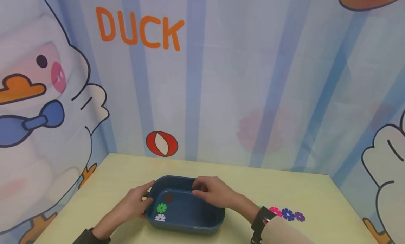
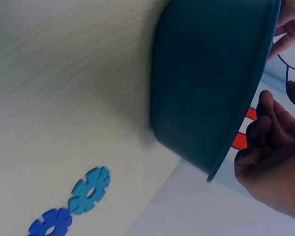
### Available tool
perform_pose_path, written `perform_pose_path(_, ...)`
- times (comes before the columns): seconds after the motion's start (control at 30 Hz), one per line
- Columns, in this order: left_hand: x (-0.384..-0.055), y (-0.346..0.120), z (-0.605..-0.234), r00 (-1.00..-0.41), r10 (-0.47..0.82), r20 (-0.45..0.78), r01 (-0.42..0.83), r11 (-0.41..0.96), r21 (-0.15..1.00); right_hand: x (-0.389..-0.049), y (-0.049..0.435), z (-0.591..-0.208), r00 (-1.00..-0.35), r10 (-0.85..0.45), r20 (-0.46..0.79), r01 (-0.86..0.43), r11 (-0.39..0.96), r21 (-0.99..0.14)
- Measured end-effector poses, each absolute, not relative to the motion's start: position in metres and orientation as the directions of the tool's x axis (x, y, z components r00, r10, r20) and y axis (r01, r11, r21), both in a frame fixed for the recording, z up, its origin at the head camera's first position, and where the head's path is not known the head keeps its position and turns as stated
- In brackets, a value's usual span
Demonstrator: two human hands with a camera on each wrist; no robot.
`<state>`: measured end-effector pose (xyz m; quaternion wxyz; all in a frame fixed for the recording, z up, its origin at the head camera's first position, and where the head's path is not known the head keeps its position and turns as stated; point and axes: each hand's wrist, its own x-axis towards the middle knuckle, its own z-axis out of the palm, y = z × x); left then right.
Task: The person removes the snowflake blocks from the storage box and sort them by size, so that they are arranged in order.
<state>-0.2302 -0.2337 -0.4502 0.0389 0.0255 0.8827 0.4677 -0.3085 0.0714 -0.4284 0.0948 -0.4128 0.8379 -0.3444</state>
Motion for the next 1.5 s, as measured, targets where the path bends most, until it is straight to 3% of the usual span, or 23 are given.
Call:
perform_pose_path(0.47,-0.233,-0.236,-0.45,-0.994,0.098,-0.049,0.017,0.573,0.819,-0.315,0.016,-0.445,-0.593,-0.801,0.08,-0.664,0.431,-0.611)
perform_pose_path(0.73,-0.23,-0.238,-0.448,-0.994,0.096,-0.056,0.008,0.561,0.828,-0.322,-0.012,-0.45,-0.573,-0.817,0.055,-0.722,0.472,-0.506)
perform_pose_path(1.1,-0.229,-0.235,-0.446,-0.992,0.104,-0.071,0.0,0.563,0.826,-0.326,-0.029,-0.461,-0.632,-0.774,-0.037,-0.704,0.593,-0.392)
perform_pose_path(1.5,-0.229,-0.234,-0.444,-0.992,0.085,-0.096,-0.032,0.566,0.824,-0.324,-0.038,-0.465,-0.633,-0.774,-0.027,-0.743,0.617,-0.26)
